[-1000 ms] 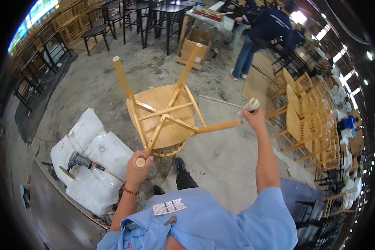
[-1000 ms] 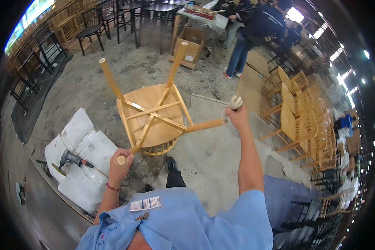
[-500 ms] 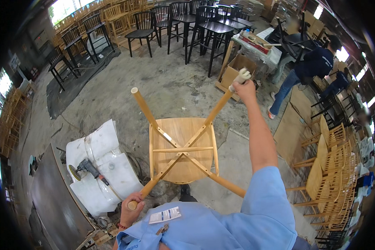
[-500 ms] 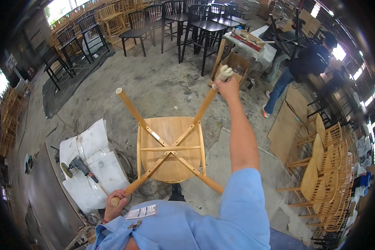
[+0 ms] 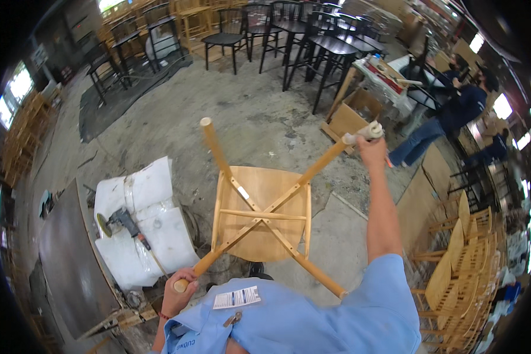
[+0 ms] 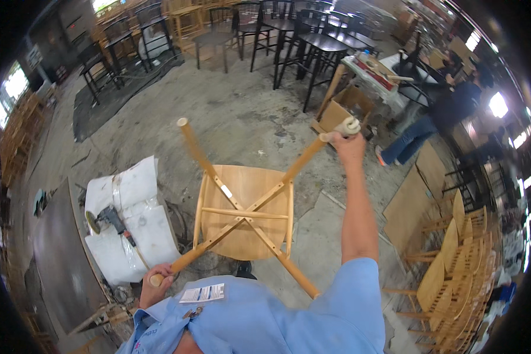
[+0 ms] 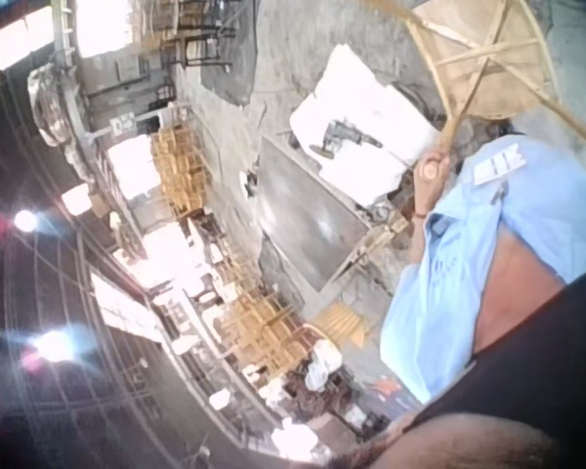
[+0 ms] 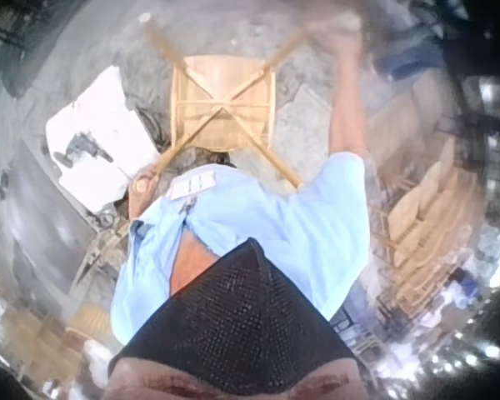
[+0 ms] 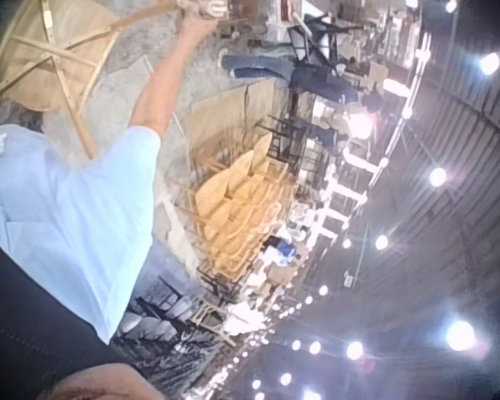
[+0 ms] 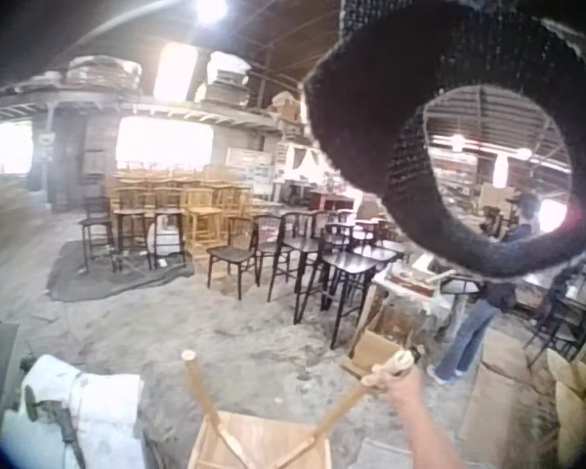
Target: The person picks up wooden chairs, places them on a metal workbench, and uses a handheld rotary sander to smooth the legs and frame. The person then wipes the sanded areas with a cloth and moves the chairs to a staging area.
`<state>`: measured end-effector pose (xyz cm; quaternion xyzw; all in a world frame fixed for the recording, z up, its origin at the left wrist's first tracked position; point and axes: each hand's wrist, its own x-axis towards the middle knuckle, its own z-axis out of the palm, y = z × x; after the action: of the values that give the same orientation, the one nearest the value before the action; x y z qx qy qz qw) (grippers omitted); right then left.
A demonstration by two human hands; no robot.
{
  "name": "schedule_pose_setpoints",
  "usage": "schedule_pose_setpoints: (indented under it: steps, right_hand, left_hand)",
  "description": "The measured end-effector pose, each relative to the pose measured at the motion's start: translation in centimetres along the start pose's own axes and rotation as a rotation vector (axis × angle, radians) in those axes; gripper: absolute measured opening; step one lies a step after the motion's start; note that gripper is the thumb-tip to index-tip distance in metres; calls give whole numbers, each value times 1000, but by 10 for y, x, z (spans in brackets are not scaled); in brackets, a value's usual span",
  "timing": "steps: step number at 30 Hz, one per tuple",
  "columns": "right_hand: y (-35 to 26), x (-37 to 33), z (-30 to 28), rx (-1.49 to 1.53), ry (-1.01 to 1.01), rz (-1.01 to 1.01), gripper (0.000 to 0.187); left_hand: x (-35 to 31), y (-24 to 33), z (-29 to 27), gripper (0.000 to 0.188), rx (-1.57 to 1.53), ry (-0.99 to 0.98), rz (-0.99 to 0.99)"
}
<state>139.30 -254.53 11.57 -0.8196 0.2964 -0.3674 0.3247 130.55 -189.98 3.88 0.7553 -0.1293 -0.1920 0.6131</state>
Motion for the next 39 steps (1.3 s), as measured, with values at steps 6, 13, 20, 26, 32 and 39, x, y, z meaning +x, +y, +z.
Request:
schedule_pose_setpoints:
  steps: [6, 13, 20, 26, 32, 39]
  right_hand:
    - [-115, -23, 104, 630, -419, -73, 29]
    - [-281, -85, 232, 243, -749, -276, 39]
    - [-278, -64, 250, 148, -669, -323, 42]
    - [-285, -68, 261, 51, -695, -302, 46]
    - [-291, -101, 268, 228, -580, -537, 40]
    - [-327, -334, 224, 168, -903, -1306, 39]
  left_hand:
    - [-4, 3, 6, 14, 14, 108, -25]
    - [-10, -1, 11, 15, -76, 166, -32]
    - [-9, 0, 16, 14, -116, 179, -68]
    - [-9, 2, 16, 15, -103, 171, -76]
    - [-21, 15, -16, 33, 275, 39, -154]
    - [9, 43, -70, 46, -808, 268, -227]
